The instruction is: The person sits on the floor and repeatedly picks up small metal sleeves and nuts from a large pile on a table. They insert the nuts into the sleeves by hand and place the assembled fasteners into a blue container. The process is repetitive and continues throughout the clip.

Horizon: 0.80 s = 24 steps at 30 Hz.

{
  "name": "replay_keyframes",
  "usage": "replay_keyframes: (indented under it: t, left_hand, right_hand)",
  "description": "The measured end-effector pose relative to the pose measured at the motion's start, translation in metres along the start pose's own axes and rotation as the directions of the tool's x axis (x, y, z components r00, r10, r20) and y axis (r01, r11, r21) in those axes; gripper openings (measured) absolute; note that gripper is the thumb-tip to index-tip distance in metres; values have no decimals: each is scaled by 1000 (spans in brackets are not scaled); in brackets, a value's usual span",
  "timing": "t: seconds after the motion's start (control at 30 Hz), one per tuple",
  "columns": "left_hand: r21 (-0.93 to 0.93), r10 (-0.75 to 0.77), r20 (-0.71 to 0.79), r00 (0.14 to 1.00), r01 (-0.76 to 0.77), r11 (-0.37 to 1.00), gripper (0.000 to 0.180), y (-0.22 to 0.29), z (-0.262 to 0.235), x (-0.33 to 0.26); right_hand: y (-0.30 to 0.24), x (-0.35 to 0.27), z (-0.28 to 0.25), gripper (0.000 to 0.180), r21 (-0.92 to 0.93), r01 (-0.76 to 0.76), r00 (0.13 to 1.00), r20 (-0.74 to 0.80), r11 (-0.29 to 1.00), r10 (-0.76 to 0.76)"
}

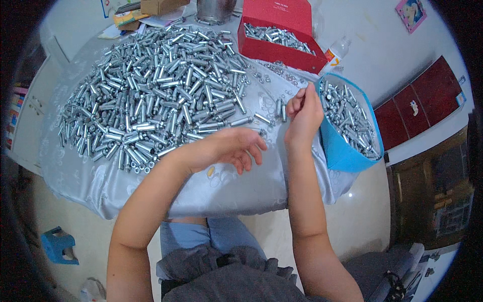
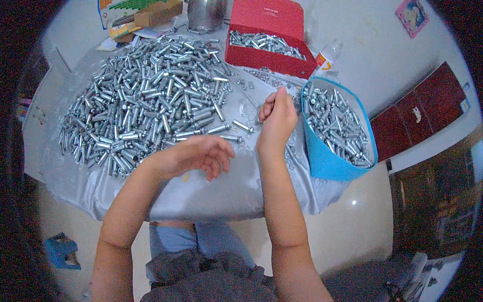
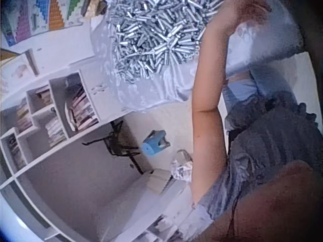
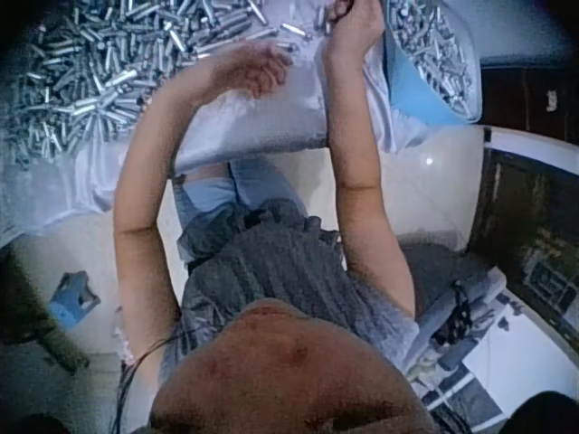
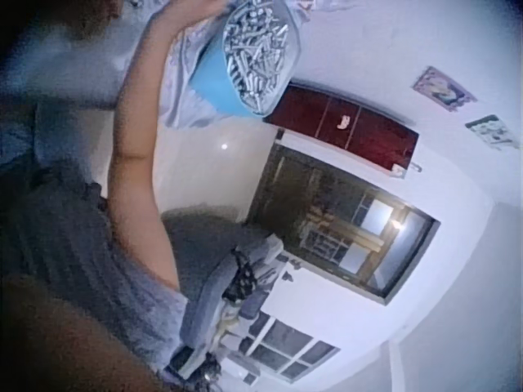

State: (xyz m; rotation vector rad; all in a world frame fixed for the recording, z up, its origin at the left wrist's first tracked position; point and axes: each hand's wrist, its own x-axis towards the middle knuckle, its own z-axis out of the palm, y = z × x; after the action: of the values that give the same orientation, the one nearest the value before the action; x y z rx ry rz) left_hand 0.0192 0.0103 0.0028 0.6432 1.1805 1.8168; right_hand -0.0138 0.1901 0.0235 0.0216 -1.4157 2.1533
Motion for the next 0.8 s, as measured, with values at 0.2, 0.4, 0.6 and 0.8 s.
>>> replay_keyframes:
  t: [0.2, 0.4, 0.6, 0.8]
  left_hand:
    - [115, -135, 219, 966, 111, 987, 47, 2, 10, 0]
    - [219, -185, 314, 931, 118, 968, 40, 2, 18, 5]
    - [197, -156, 314, 937, 96, 976, 40, 4, 14, -2]
    - [210, -157, 347, 924, 87, 974, 40, 7, 17, 7]
  right_hand:
    - [21, 2, -1, 31, -204, 60, 997, 56, 977, -49]
    - [23, 4, -4, 24, -292, 81, 994, 93, 953, -56]
    - [36, 5, -2, 11, -483, 151, 975, 218, 863, -49]
    - [23, 20, 16, 11, -559, 196, 960, 279, 806, -40]
